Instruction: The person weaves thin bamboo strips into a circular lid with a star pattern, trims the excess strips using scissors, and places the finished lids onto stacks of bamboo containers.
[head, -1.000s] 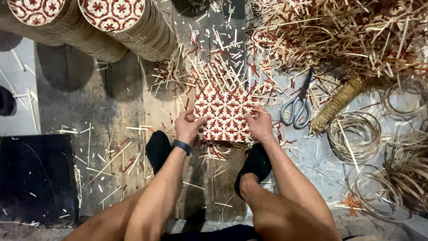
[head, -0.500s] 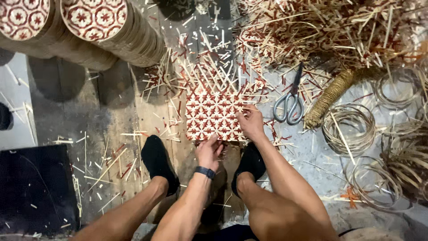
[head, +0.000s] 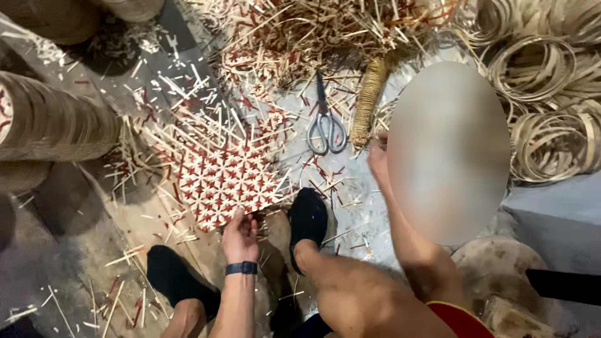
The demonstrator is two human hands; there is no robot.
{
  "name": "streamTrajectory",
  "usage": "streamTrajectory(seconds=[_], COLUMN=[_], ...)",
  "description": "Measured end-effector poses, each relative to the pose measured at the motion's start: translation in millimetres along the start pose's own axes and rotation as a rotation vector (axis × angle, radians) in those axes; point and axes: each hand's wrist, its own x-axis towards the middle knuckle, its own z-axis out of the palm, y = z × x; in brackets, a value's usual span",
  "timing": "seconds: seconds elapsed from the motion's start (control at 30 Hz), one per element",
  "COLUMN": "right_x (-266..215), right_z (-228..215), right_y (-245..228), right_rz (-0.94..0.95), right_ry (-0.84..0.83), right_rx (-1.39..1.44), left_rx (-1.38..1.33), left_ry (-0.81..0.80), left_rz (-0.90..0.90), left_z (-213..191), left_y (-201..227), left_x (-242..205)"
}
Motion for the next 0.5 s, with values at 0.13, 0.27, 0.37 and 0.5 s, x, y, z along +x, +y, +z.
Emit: streamTrajectory(seconds=[0.13,0.27,0.37,0.5], right_x=[29,40,41,51], right_z=[-35,-31,-25,-47], right_y=[17,22,24,13], right_rz=[-0.330,-0.402,-0.291,-0.410], right_ry=[-0.152,-0.334,-0.360,-0.248], right_rx=[-0.350,-0.633,-0.643,-0.495], left_rx=[0.030,0.064,0.078,0.358], left_ry=[0.017,0.019,0.017,-0.056], left_rz=[0.039,0.057,0.022,-0.115], left_z=[4,13,17,22], left_y=[3,6,9,10], left_x=[-6,-14,-28,-52])
